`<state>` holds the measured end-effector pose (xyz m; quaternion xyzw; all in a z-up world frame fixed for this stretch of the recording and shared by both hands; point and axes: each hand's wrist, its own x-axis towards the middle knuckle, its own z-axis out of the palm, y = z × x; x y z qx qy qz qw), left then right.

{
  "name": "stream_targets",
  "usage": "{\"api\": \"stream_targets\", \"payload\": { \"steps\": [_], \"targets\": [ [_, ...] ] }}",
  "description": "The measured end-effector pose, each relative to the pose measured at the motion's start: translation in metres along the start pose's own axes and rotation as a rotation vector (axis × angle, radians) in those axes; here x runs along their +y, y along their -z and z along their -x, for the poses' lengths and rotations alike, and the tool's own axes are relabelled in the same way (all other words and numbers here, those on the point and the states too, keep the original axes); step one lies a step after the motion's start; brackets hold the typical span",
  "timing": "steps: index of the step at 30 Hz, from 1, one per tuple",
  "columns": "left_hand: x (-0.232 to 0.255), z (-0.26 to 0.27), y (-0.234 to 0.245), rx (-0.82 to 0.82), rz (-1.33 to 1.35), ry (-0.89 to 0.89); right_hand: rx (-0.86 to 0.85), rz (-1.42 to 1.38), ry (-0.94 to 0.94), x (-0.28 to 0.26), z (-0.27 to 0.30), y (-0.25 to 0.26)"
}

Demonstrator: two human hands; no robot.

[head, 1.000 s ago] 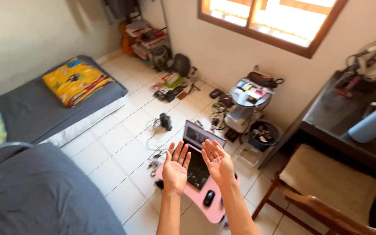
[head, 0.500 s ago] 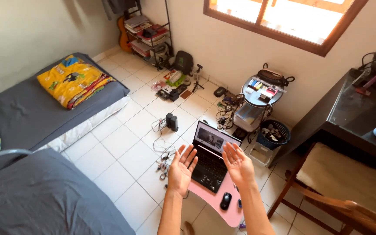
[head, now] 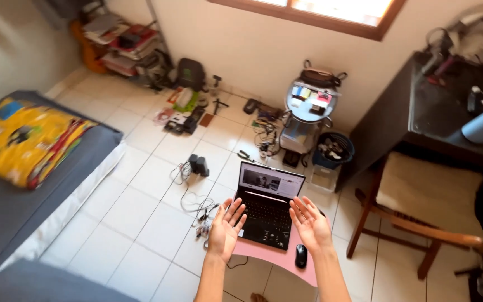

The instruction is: Work on and organize various electronic components and tools.

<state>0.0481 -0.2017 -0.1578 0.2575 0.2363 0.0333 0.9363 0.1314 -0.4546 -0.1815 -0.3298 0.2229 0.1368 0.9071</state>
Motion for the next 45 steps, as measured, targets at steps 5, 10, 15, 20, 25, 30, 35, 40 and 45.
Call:
{"api": "stream_targets", "payload": {
  "steps": [5, 10, 15, 20, 25, 30, 35, 40, 45],
  "targets": [
    [0.007, -0.062, 0.046, -0.064, -0.084, 0.154, 0.142, -0.042, 0.090, 0.037, -0.002, 0.034],
    [-0.001, -0.109, 0.087, -0.059, -0.214, 0.305, 0.286, -0.033, 0.119, 0.087, -0.011, 0.078],
    [-0.031, -0.137, 0.128, -0.042, -0.282, 0.408, 0.356, 0.009, 0.062, 0.124, -0.026, 0.101],
    [-0.056, -0.147, 0.137, 0.001, -0.338, 0.449, 0.384, 0.040, 0.016, 0.133, -0.054, 0.129],
    [-0.086, -0.155, 0.146, 0.067, -0.371, 0.493, 0.442, 0.074, -0.010, 0.132, -0.073, 0.166],
    [-0.131, -0.179, 0.164, 0.029, -0.463, 0.511, 0.526, 0.138, 0.028, 0.127, -0.094, 0.216],
    [-0.190, -0.223, 0.174, -0.073, -0.515, 0.562, 0.581, 0.354, 0.126, 0.130, -0.138, 0.278],
    [-0.266, -0.274, 0.204, -0.147, -0.622, 0.585, 0.588, 0.930, 0.352, 0.154, -0.225, 0.364],
    [-0.346, -0.312, 0.253, -0.126, -0.586, 0.545, 0.538, 1.584, 0.427, 0.159, -0.297, 0.394]
  ]
}}
